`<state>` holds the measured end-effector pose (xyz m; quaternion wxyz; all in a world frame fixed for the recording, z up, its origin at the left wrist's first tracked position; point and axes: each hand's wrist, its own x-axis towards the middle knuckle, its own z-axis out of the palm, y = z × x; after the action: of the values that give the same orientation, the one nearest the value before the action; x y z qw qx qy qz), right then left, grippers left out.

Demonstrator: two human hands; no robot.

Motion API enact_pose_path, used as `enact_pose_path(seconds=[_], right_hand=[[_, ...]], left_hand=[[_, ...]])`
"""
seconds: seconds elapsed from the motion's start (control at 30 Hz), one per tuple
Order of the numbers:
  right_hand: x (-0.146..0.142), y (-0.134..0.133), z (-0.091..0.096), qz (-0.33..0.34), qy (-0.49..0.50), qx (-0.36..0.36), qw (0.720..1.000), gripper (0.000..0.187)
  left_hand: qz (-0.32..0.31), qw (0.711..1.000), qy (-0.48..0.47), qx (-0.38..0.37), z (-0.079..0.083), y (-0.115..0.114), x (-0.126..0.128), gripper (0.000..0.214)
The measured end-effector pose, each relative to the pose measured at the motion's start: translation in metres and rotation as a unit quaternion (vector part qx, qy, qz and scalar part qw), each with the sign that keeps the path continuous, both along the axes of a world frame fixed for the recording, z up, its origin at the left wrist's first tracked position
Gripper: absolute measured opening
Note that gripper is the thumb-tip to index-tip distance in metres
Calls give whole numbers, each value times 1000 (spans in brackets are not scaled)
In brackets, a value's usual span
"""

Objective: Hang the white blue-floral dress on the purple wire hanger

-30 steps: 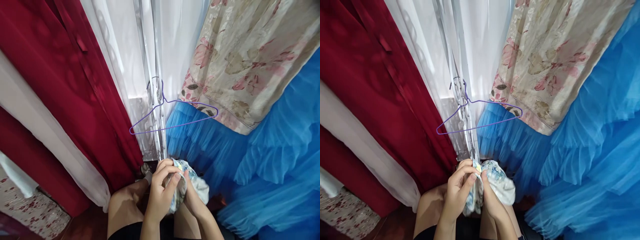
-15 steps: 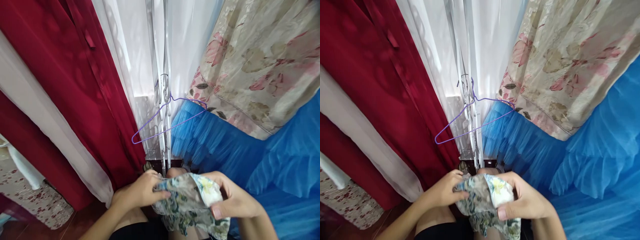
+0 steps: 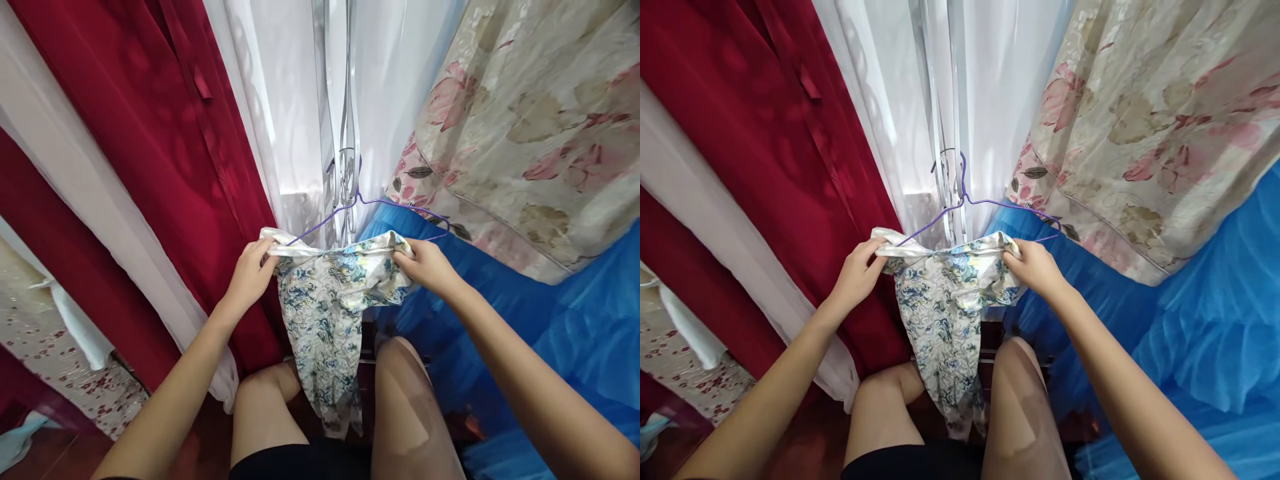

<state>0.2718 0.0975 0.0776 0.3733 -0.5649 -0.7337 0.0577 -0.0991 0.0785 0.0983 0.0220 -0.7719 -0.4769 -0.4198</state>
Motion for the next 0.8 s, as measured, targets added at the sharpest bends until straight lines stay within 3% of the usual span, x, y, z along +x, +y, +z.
enact_pose_path(seconds=[0.13,0.23,0.27,0.37,0.43,0.47,0.53,0.6,0.63,0.67,0.73,0.77,0.8], right_hand=[[-3,-9,-2,9,-43,-24,999,24],[14,-28,-2,26,4,24,999,15],[23,-33,-1,9,38,54,998,23],[54,-38,4,-47,103,101,988,73],[67,-33,12,-58,86,93,990,86],[70,-29,18,-60,70,91,992,82],[72,-25,34,-47,42,71,995,56],[72,-28,52,3,41,-7,999,15],[72,-32,60,40,62,-71,995,5],[72,-37,66,80,98,-148,981,18],[72,-48,72,130,208,-280,928,29],[70,-51,71,119,285,-279,909,30],[66,-52,68,92,355,-230,901,29]], left_hand=[[-37,999,-35,-9,19,9,46,17],[-24,998,-59,18,21,6,68,19],[-21,997,-66,33,20,4,72,18],[-35,995,-67,66,18,-1,74,19],[-45,994,-56,78,18,-3,73,19],[-47,994,-50,81,19,-3,72,19],[-36,994,-39,91,23,-2,67,19],[1,993,-47,112,27,1,56,18],[23,991,-64,119,29,4,48,21],[40,988,-89,119,29,6,39,26],[33,986,-144,77,26,12,20,29],[10,984,-174,37,23,15,13,28],[-18,978,-206,-7,18,18,8,28]])
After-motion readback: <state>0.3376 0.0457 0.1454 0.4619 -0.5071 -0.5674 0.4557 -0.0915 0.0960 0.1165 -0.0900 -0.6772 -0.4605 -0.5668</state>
